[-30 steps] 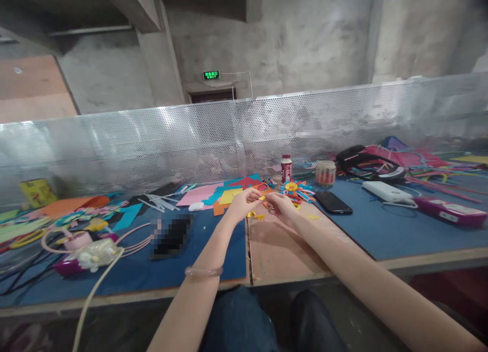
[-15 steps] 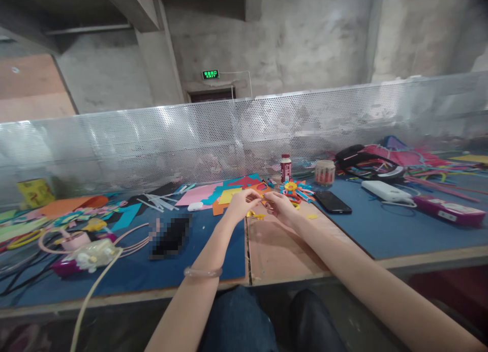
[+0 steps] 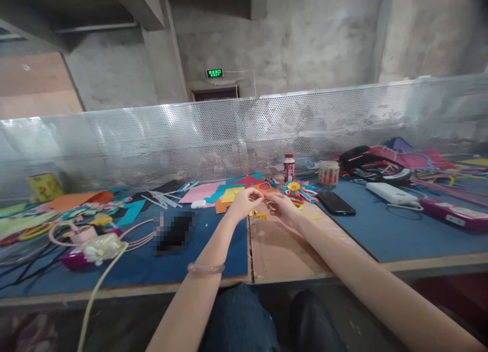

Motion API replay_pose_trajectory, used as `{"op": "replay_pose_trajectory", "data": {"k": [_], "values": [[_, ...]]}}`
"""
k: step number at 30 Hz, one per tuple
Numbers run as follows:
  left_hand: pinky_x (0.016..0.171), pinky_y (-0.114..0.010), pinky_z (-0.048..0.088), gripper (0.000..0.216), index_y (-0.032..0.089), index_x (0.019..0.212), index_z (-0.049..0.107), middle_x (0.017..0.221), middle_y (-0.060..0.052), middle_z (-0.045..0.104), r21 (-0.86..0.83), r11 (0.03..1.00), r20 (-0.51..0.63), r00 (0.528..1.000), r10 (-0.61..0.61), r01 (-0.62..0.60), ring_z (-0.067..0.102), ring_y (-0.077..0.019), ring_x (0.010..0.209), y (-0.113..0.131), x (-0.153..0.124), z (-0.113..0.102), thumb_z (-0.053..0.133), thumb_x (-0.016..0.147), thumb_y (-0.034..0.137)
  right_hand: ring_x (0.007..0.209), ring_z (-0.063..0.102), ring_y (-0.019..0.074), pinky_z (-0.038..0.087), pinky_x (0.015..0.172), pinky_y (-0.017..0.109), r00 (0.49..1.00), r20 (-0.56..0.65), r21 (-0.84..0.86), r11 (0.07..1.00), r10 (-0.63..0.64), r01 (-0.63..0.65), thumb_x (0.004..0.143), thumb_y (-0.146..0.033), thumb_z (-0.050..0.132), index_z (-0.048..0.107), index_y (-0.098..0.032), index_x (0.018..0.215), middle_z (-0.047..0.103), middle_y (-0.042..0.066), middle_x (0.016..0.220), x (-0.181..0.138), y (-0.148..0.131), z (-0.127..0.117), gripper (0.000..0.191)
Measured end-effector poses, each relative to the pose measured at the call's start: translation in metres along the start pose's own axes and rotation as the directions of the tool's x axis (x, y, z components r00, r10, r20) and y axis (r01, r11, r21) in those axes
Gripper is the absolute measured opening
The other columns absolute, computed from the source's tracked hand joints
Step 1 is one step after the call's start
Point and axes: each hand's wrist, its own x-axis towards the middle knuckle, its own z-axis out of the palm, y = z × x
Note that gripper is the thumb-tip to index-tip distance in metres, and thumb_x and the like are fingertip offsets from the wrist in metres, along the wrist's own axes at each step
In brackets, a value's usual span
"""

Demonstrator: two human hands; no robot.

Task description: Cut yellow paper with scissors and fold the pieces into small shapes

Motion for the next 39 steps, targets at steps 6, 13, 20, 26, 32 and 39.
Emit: {"op": "replay_pose_trajectory", "data": {"k": [6,13,20,26,32,39], "values": [[0.069,-0.026,0.047,0.028,0.016,0.098,0.049,0.082,-0.003,0.060,-0.090,0.996,-0.047,0.999,0.000,-0.005,0.058,-0.0119,0.076,-0.0020,0.0001,0.0014,0.058,0.071,0.021,0.051,0.042,0.0059,0.025,0.043,0.020,0.998,-0.022,-0.013,0.998,-0.060,0.060,0.057,-0.035,0.069,0.056,-0.018,0.069,0.055,-0.002,0.066,-0.0018,-0.0026,0.0017,0.024],[0.071,-0.027,0.047,0.016,0.014,0.084,0.055,0.084,-0.005,0.061,-0.074,0.997,-0.025,1.000,-0.016,0.014,0.058,-0.0126,0.075,-0.0029,0.0027,0.0019,0.059,0.070,0.021,0.050,0.040,0.0060,0.026,0.044,0.020,0.992,-0.030,-0.093,0.988,-0.124,0.121,0.059,-0.040,0.068,0.057,-0.017,0.066,0.052,-0.001,0.060,-0.0039,-0.0045,0.0043,0.026],[0.072,-0.029,0.047,0.021,0.014,0.085,0.055,0.085,-0.006,0.062,-0.144,0.989,-0.011,0.999,-0.030,0.029,0.059,-0.0138,0.076,-0.0007,0.0021,0.0015,0.063,0.067,0.022,0.045,0.038,0.0057,0.026,0.043,0.021,0.980,-0.054,-0.203,0.963,-0.193,0.179,0.061,-0.043,0.066,0.057,-0.017,0.065,0.052,-0.001,0.055,-0.0064,-0.0077,0.0061,0.028],[0.071,-0.029,0.047,0.017,0.014,0.081,0.056,0.082,-0.005,0.062,-0.118,0.991,-0.041,0.997,-0.063,0.058,0.059,-0.0133,0.074,0.0007,0.0029,0.0018,0.063,0.067,0.020,0.043,0.037,0.0057,0.025,0.041,0.021,0.982,-0.053,-0.196,0.966,-0.179,0.165,0.060,-0.044,0.066,0.057,-0.017,0.062,0.048,-0.002,0.052,-0.0057,-0.0075,0.0060,0.029],[0.071,-0.028,0.047,0.019,0.014,0.079,0.055,0.077,-0.004,0.061,-0.117,0.991,-0.018,0.998,-0.059,0.056,0.058,-0.0126,0.071,0.0002,0.0026,0.0025,0.065,0.064,0.021,0.042,0.039,0.0061,0.027,0.040,0.021,0.969,-0.029,-0.292,0.930,-0.244,0.225,0.063,-0.043,0.063,0.055,-0.017,0.061,0.048,-0.002,0.050,-0.0056,-0.0064,0.0061,0.028],[0.071,-0.029,0.047,0.021,0.013,0.079,0.055,0.078,-0.004,0.061,-0.175,0.981,0.007,0.996,-0.085,0.085,0.058,-0.0134,0.073,-0.0029,0.0024,0.0009,0.066,0.064,0.023,0.042,0.039,0.0061,0.028,0.040,0.021,0.965,0.010,-0.305,0.919,-0.261,0.251,0.064,-0.044,0.062,0.054,-0.017,0.061,0.048,-0.003,0.050,-0.0066,-0.0070,0.0054,0.028]]}}
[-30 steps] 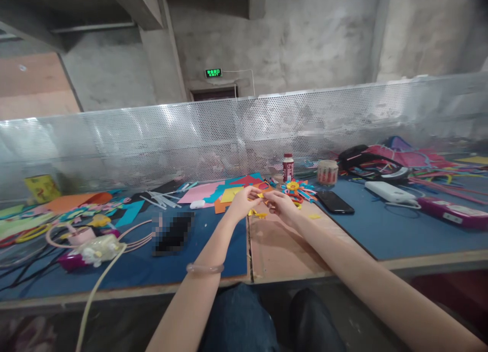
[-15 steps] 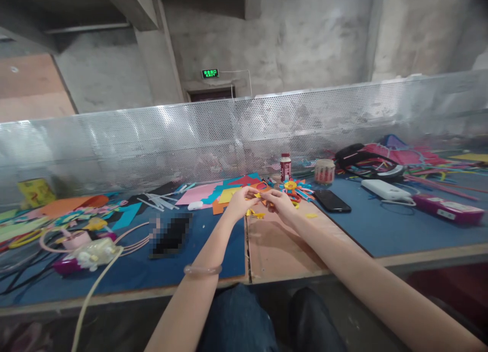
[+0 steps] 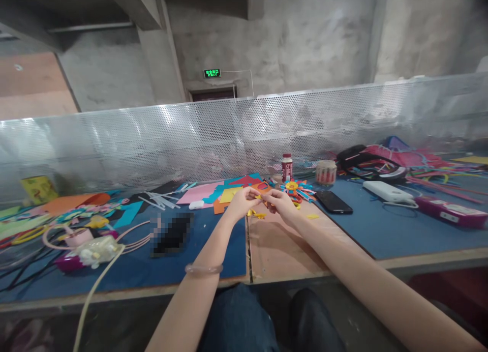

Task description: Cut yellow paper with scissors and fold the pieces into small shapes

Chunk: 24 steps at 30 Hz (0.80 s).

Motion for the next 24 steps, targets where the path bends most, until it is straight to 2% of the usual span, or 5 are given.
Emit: {"op": "replay_pose_trajectory", "data": {"k": [3,9,24], "values": [[0.069,-0.028,0.047,0.023,0.013,0.081,0.056,0.079,-0.005,0.061,-0.032,0.999,0.007,0.999,-0.032,0.032,0.058,-0.0136,0.073,-0.0001,-0.0010,-0.0013,0.066,0.063,0.023,0.041,0.040,0.0059,0.028,0.040,0.021,1.000,0.018,-0.005,1.000,0.006,-0.006,0.064,-0.044,0.062,0.053,-0.017,0.061,0.047,-0.003,0.050,0.0006,0.0004,-0.0010,0.028],[0.063,-0.026,0.046,0.042,0.015,0.102,0.053,0.078,-0.004,0.061,-0.059,0.997,0.011,0.999,-0.051,0.052,0.059,-0.0144,0.072,-0.0017,-0.0037,-0.0026,0.066,0.063,0.021,0.041,0.040,0.0056,0.028,0.041,0.020,0.999,0.045,0.000,1.000,0.017,-0.017,0.065,-0.042,0.062,0.050,-0.017,0.061,0.049,-0.004,0.052,0.0025,0.0036,-0.0022,0.028],[0.059,-0.022,0.041,0.042,0.015,0.102,0.053,0.067,0.002,0.054,-0.034,0.996,0.046,0.996,-0.079,0.081,0.053,-0.0097,0.061,-0.0008,-0.0041,-0.0027,0.065,0.062,0.023,0.043,0.042,0.0071,0.027,0.040,0.021,0.997,0.046,0.019,0.998,0.059,-0.060,0.065,-0.030,0.059,0.052,-0.016,0.059,0.048,-0.003,0.050,-0.0007,-0.0011,-0.0009,0.017]]}}
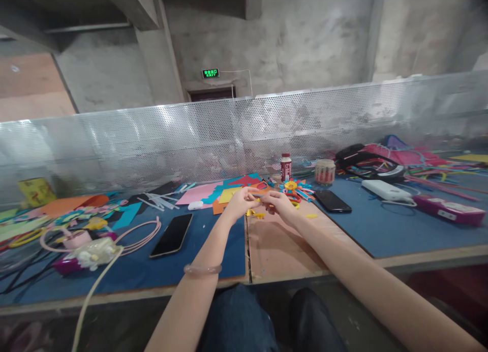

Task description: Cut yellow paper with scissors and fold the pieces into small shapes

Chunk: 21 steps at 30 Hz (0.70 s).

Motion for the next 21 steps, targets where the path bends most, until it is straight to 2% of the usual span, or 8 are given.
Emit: {"op": "replay_pose_trajectory", "data": {"k": [4,7,16,21], "values": [[0.058,-0.022,0.040,0.044,0.015,0.103,0.052,0.066,0.002,0.055,-0.023,1.000,0.004,1.000,-0.013,0.014,0.052,-0.0095,0.060,0.0030,-0.0013,-0.0004,0.066,0.062,0.023,0.045,0.044,0.0081,0.027,0.040,0.021,0.998,0.021,0.115,0.992,0.058,-0.060,0.069,-0.032,0.053,0.054,-0.016,0.064,0.052,-0.001,0.056,0.0036,0.0050,-0.0017,0.017],[0.057,-0.022,0.040,0.043,0.014,0.102,0.052,0.065,0.002,0.056,-0.048,0.998,0.015,1.000,-0.027,0.028,0.052,-0.0094,0.059,0.0052,-0.0018,-0.0007,0.066,0.062,0.023,0.046,0.044,0.0081,0.026,0.041,0.021,0.996,0.055,0.158,0.984,0.069,-0.077,0.067,-0.030,0.055,0.054,-0.016,0.064,0.052,-0.001,0.056,0.0046,0.0068,-0.0029,0.014],[0.058,-0.021,0.041,0.040,0.013,0.098,0.054,0.064,0.001,0.058,-0.152,0.987,0.030,0.998,-0.053,0.057,0.056,-0.0101,0.060,0.0016,0.0004,-0.0031,0.068,0.061,0.022,0.048,0.042,0.0066,0.025,0.043,0.021,0.990,0.128,0.175,0.981,0.065,-0.087,0.065,-0.025,0.060,0.059,-0.014,0.064,0.052,-0.001,0.059,0.0003,0.0012,-0.0021,0.011],[0.063,-0.025,0.044,0.043,0.012,0.099,0.053,0.069,-0.003,0.062,-0.158,0.984,-0.002,0.997,-0.080,0.079,0.059,-0.0126,0.066,0.0008,0.0008,-0.0026,0.070,0.061,0.023,0.046,0.040,0.0058,0.025,0.044,0.022,0.994,0.081,0.115,0.990,0.072,-0.081,0.063,-0.033,0.065,0.059,-0.014,0.062,0.049,-0.002,0.054,0.0000,-0.0021,-0.0012,0.020]]}}
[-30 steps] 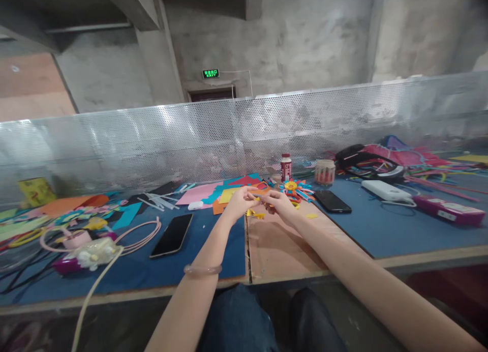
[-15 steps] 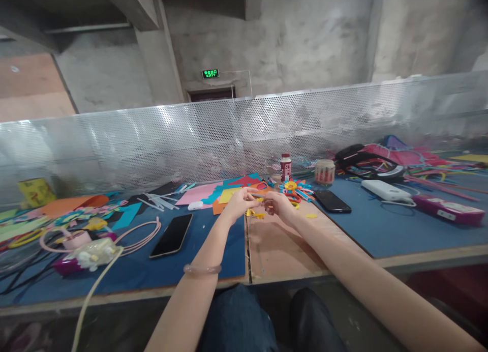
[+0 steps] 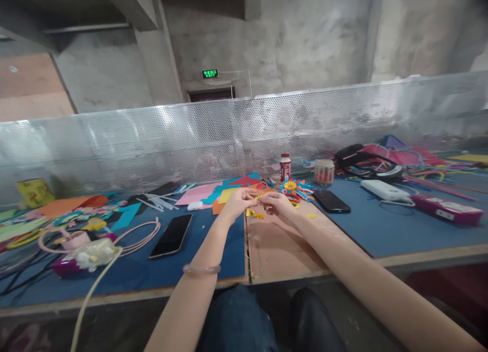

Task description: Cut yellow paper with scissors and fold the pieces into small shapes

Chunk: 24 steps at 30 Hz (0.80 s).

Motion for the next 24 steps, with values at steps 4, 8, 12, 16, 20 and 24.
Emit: {"op": "replay_pose_trajectory", "data": {"k": [4,8,12,16,20,24], "values": [[0.068,-0.027,0.045,0.042,0.012,0.095,0.056,0.075,-0.005,0.064,0.010,1.000,0.009,1.000,0.016,-0.016,0.060,-0.0136,0.070,0.0028,-0.0016,0.0012,0.072,0.058,0.025,0.046,0.039,0.0054,0.026,0.044,0.022,0.999,-0.040,-0.028,1.000,-0.007,0.006,0.063,-0.040,0.065,0.060,-0.014,0.065,0.050,-0.001,0.057,0.0008,0.0010,-0.0005,0.027],[0.071,-0.028,0.046,0.037,0.012,0.086,0.059,0.079,-0.007,0.065,0.012,0.999,0.015,0.999,-0.035,0.035,0.060,-0.0146,0.073,0.0058,-0.0032,0.0007,0.074,0.055,0.027,0.045,0.039,0.0055,0.027,0.043,0.022,0.998,-0.055,-0.060,0.998,-0.038,0.035,0.063,-0.044,0.064,0.061,-0.014,0.068,0.050,-0.001,0.056,0.0024,0.0039,-0.0010,0.030],[0.072,-0.030,0.046,0.029,0.013,0.082,0.062,0.081,-0.009,0.067,0.023,0.994,-0.019,0.995,-0.102,0.103,0.062,-0.0164,0.075,0.0085,-0.0040,0.0000,0.065,0.066,0.036,0.044,0.038,0.0053,0.028,0.042,0.021,0.996,-0.073,-0.079,0.996,-0.048,0.043,0.063,-0.046,0.063,0.059,-0.015,0.064,0.049,-0.001,0.054,0.0031,0.0033,-0.0001,0.032],[0.074,-0.031,0.046,0.026,0.013,0.082,0.063,0.081,-0.009,0.068,0.005,0.994,-0.049,0.992,-0.113,0.113,0.062,-0.0172,0.076,0.0102,-0.0034,0.0010,0.064,0.067,0.033,0.047,0.041,0.0066,0.029,0.041,0.020,0.996,-0.084,-0.040,0.999,-0.023,0.019,0.064,-0.046,0.062,0.060,-0.014,0.068,0.053,0.001,0.059,0.0026,0.0008,0.0015,0.032],[0.074,-0.031,0.046,0.024,0.012,0.083,0.063,0.081,-0.009,0.068,-0.016,0.993,-0.059,0.991,-0.118,0.117,0.062,-0.0167,0.075,0.0102,-0.0028,0.0017,0.061,0.069,0.032,0.048,0.043,0.0069,0.030,0.042,0.020,0.997,-0.075,-0.078,0.997,-0.013,0.007,0.063,-0.045,0.063,0.061,-0.015,0.073,0.053,0.001,0.059,0.0036,0.0029,0.0009,0.031],[0.070,-0.029,0.046,0.026,0.011,0.081,0.064,0.079,-0.010,0.067,0.045,0.993,-0.047,0.993,-0.104,0.106,0.062,-0.0167,0.074,0.0097,-0.0035,0.0017,0.060,0.070,0.035,0.046,0.041,0.0061,0.030,0.042,0.020,0.994,-0.096,-0.152,0.988,-0.052,0.037,0.064,-0.044,0.063,0.060,-0.015,0.070,0.049,-0.002,0.055,0.0054,0.0067,-0.0015,0.030]]}}
